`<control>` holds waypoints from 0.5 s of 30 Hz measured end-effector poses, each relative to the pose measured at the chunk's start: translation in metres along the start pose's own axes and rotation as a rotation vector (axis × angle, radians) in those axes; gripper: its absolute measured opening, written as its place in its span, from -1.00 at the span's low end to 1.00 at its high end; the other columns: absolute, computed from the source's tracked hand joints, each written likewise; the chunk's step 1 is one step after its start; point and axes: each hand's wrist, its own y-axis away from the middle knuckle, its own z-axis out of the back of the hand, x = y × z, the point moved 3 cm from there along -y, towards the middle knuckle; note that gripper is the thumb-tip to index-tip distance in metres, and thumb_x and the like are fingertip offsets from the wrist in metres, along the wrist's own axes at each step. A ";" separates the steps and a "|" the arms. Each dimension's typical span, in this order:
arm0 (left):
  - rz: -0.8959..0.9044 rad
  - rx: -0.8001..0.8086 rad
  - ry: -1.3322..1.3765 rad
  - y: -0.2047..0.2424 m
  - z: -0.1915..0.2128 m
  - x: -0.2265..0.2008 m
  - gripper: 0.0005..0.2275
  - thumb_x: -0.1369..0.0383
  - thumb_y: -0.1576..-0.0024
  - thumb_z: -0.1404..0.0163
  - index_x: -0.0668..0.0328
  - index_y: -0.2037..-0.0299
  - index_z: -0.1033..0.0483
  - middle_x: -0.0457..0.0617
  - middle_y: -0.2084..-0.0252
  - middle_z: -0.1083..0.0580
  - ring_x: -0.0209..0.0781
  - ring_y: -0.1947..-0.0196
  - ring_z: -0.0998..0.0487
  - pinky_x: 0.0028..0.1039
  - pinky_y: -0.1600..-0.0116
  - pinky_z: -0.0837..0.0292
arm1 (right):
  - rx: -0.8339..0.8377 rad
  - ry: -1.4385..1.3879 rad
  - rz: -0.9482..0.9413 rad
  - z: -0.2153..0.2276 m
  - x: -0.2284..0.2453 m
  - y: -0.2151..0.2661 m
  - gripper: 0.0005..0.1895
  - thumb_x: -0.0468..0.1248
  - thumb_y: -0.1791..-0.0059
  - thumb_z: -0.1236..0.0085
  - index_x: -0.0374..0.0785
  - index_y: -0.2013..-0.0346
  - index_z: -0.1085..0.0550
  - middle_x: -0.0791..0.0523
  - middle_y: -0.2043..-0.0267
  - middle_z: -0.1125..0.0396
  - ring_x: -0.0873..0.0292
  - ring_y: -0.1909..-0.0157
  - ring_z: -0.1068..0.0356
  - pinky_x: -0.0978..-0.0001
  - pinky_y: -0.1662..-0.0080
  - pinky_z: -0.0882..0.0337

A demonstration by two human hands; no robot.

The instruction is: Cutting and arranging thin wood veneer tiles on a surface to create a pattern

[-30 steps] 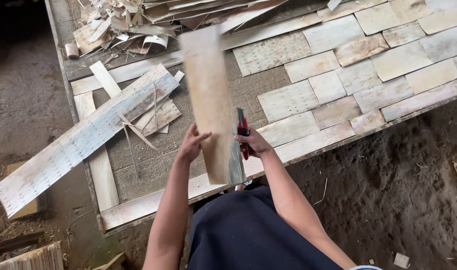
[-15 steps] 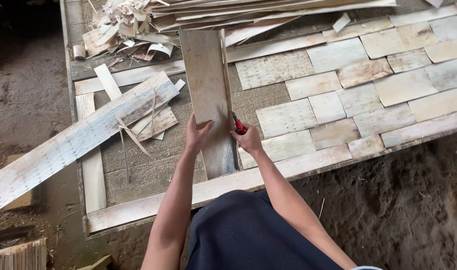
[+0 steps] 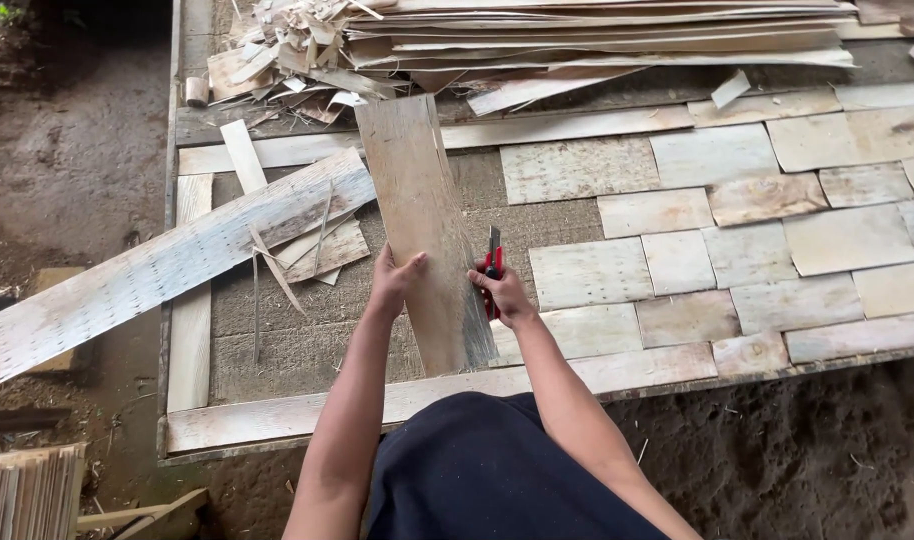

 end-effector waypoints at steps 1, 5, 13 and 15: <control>0.023 -0.032 -0.035 -0.004 0.004 0.008 -0.69 0.46 -0.05 -0.28 0.09 0.11 -0.40 0.00 0.31 -0.55 -0.15 0.37 -0.63 -0.35 0.27 -0.59 | -0.029 0.045 -0.001 0.000 -0.006 -0.006 -0.74 -0.25 0.12 -0.47 -0.16 0.23 -0.55 0.20 0.53 -0.33 0.32 0.57 -0.29 0.63 0.54 -0.23; 0.083 -0.107 -0.191 -0.048 0.043 0.089 -0.58 0.45 -0.01 -0.34 0.13 0.03 -0.35 0.14 0.29 -0.55 0.02 0.35 -0.62 -0.23 0.27 -0.58 | -0.111 0.226 0.003 0.015 -0.033 -0.031 -0.64 -0.22 0.16 -0.54 -0.25 0.18 -0.57 0.09 0.55 -0.34 0.25 0.66 -0.32 0.53 0.61 -0.34; 0.255 -0.129 -0.379 -0.103 0.083 0.192 -0.35 0.43 -0.03 -0.33 0.03 -0.27 -0.20 0.26 0.12 -0.56 0.17 0.14 -0.63 -0.14 0.08 -0.59 | -0.149 0.526 -0.105 0.022 -0.045 -0.043 -0.54 -0.13 0.22 -0.57 -0.23 0.11 -0.62 -0.02 0.47 -0.47 0.16 0.65 -0.44 0.44 0.60 -0.51; 0.286 -0.131 -0.436 -0.111 0.086 0.203 -0.32 0.42 0.00 -0.36 0.07 -0.29 -0.21 0.33 0.07 -0.56 0.23 0.06 -0.62 -0.09 0.01 -0.57 | -0.152 0.558 -0.136 0.013 -0.031 -0.034 -0.54 -0.13 0.21 -0.54 -0.22 0.09 -0.62 -0.03 0.44 -0.50 0.16 0.64 -0.47 0.45 0.58 -0.53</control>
